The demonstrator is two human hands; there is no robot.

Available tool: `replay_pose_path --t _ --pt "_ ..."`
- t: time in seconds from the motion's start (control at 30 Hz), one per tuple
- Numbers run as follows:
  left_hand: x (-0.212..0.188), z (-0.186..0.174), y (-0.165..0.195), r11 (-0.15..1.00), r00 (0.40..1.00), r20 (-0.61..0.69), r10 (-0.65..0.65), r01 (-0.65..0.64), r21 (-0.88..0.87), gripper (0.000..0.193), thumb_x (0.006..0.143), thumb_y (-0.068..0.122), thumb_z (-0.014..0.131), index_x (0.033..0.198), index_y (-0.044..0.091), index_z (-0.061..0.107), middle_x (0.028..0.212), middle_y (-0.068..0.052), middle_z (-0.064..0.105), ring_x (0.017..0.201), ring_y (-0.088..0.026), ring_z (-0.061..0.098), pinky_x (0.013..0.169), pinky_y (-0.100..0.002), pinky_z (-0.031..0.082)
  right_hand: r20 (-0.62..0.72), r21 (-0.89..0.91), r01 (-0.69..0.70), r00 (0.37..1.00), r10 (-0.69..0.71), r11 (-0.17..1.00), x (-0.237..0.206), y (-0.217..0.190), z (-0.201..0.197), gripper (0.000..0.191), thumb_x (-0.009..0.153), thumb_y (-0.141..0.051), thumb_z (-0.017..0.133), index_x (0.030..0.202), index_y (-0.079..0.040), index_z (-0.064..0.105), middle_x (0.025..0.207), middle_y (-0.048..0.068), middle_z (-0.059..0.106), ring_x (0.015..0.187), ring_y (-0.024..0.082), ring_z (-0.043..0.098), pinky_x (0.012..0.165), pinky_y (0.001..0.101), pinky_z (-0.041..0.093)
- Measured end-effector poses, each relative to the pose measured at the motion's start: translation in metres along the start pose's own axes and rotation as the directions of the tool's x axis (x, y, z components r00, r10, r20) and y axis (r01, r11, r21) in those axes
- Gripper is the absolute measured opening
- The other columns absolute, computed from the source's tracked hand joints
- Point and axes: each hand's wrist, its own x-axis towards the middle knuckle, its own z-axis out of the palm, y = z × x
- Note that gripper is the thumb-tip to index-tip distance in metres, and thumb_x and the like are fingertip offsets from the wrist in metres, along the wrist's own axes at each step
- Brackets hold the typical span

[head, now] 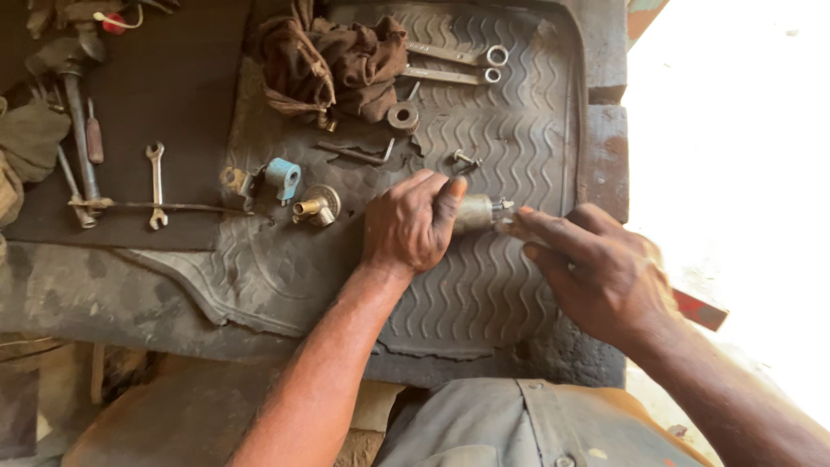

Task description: The person disassembles a cylindrical mechanical component on a workbench, removes a bolt, and uses a flat metal bar to scrape the interior surface. They then wipe the part with a cloth and use a wrench to tighten a nut on a smaller attached piece.

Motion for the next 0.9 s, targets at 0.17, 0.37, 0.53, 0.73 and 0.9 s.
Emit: replay_pose_path --t 0.17,0.37,0.53,0.73,0.9 --pt "0.004 0.002 -0.001 1.0 1.0 -0.008 0.0 0.0 -0.018 0.044 0.111 0.041 0.043 0.086 0.009 0.06 0.081 -0.012 0.066 0.076 -0.04 0.066 0.063 -0.049 0.05 -0.002 -0.059 0.039 0.999 -0.039 0.997 0.011 -0.004 -0.002 0.032 0.092 -0.031 0.071 0.123 -0.029 0.076 0.076 0.004 0.06 0.052 0.019 0.056 0.043 0.0373 0.047" --pt "0.004 -0.003 0.002 0.998 0.998 -0.025 0.055 -0.056 -0.029 0.037 0.111 0.036 0.049 0.089 0.007 0.058 0.087 -0.014 0.067 0.084 -0.041 0.066 0.067 -0.05 0.05 -0.042 0.146 -0.029 0.998 0.035 0.989 0.029 0.002 -0.008 0.036 0.089 -0.023 0.075 0.124 -0.016 0.074 0.081 0.008 0.065 0.067 0.022 0.065 0.06 0.0409 0.053" --pt "0.007 -0.007 0.007 0.993 0.996 -0.049 0.073 -0.078 -0.09 0.033 0.108 0.036 0.052 0.096 0.008 0.065 0.093 -0.013 0.067 0.087 -0.039 0.068 0.07 -0.046 0.053 -0.177 0.163 -0.007 0.983 0.036 0.987 0.016 0.039 -0.026 0.035 0.092 -0.012 0.07 0.127 -0.01 0.067 0.106 0.009 0.071 0.09 0.024 0.072 0.075 0.0372 0.057" --pt "0.011 -0.005 0.012 0.985 0.996 -0.03 0.084 -0.088 -0.149 0.036 0.109 0.038 0.049 0.099 0.009 0.067 0.096 -0.012 0.068 0.091 -0.038 0.068 0.074 -0.044 0.054 -0.122 0.067 -0.196 0.972 0.203 0.978 -0.012 0.096 -0.039 0.028 0.095 -0.009 0.065 0.121 -0.017 0.073 0.111 0.011 0.067 0.094 0.024 0.069 0.075 0.0354 0.06" --pt "0.01 -0.001 0.019 0.984 0.999 -0.016 0.045 -0.047 -0.174 0.041 0.108 0.042 0.047 0.103 0.008 0.069 0.097 -0.01 0.07 0.089 -0.034 0.07 0.074 -0.04 0.054 -0.121 0.003 0.0 0.993 0.0 1.0 -0.011 0.123 -0.023 0.025 0.096 -0.015 0.064 0.116 -0.024 0.076 0.113 0.008 0.069 0.095 0.021 0.066 0.074 0.0304 0.061"
